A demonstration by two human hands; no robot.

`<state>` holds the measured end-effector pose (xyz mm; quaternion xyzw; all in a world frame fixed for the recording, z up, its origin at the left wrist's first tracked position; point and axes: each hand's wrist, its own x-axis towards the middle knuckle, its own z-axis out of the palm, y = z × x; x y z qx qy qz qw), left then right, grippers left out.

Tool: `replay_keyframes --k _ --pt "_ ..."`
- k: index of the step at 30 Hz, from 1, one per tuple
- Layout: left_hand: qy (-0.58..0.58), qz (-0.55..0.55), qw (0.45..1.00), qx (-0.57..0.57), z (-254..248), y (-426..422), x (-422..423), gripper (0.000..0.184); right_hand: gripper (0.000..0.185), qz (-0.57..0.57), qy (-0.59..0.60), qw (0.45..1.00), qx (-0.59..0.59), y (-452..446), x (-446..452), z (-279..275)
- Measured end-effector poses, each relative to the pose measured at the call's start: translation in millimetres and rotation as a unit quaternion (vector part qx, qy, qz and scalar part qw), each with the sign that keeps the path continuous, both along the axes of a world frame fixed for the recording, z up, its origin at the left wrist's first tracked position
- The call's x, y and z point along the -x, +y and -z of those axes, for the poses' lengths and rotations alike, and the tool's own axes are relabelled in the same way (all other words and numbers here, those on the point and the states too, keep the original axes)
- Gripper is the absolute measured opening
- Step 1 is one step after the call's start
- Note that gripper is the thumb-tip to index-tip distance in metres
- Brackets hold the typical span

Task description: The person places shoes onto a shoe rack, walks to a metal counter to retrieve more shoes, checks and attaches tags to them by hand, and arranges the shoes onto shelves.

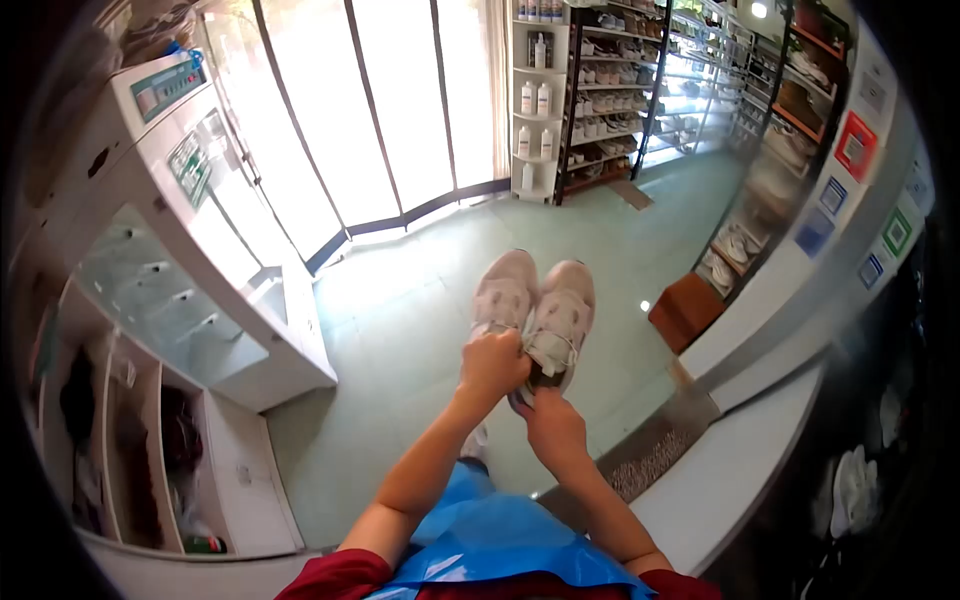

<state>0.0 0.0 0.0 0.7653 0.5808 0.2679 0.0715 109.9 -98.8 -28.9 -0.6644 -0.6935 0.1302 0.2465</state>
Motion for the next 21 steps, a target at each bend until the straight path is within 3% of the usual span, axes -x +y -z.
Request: replay_keyframes --k 2,3,4,6,7,8,9,11,14,17,21 --pt "-0.018 0.052 0.998 -0.011 -5.5 20.8 -17.3 0.019 0.020 0.013 -0.029 0.994 -0.105 19.4 -16.3 16.5" --pt "-0.002 0.066 0.997 0.038 9.0 114.1 -0.7 0.020 0.020 0.020 -0.016 0.997 -0.066 107.6 2.3 31.9" --pt "-0.002 0.086 0.996 0.018 -12.8 172.9 -12.5 0.020 0.019 0.023 -0.014 0.992 -0.119 170.3 -9.8 20.9" --pt "-0.006 0.119 0.992 0.048 -6.1 220.8 -37.1 0.020 0.016 0.034 -0.014 0.990 -0.137 207.7 -32.5 23.0" --pt "-0.036 0.130 0.987 -0.085 -92.7 294.7 -69.3 0.021 0.016 0.033 -0.049 0.962 -0.267 298.3 -69.6 -47.3" --pt "-0.052 0.149 0.984 -0.078 -93.9 316.7 -91.4 0.021 0.015 0.044 -0.058 0.957 -0.280 316.8 -89.7 -51.9" --pt "-0.047 0.158 0.986 0.012 -26.5 284.8 -98.5 0.021 0.014 0.057 -0.045 0.975 -0.212 271.0 -89.1 1.8" --pt "-0.006 0.198 0.979 0.055 -1.1 322.4 -102.6 0.022 0.013 0.094 -0.026 0.981 -0.167 295.6 -74.5 20.8" --pt "0.028 0.232 0.968 0.096 31.9 392.9 -146.9 0.022 0.012 0.090 -0.019 0.978 -0.189 353.9 -113.7 41.3" --pt "0.060 0.225 0.967 0.102 46.8 478.3 -196.9 0.022 0.020 0.119 0.106 0.980 -0.121 437.5 -155.8 73.6" --pt "0.113 0.232 0.958 0.122 18.8 590.3 -264.1 0.026 0.023 0.109 0.169 0.972 -0.118 554.8 -224.5 73.4"
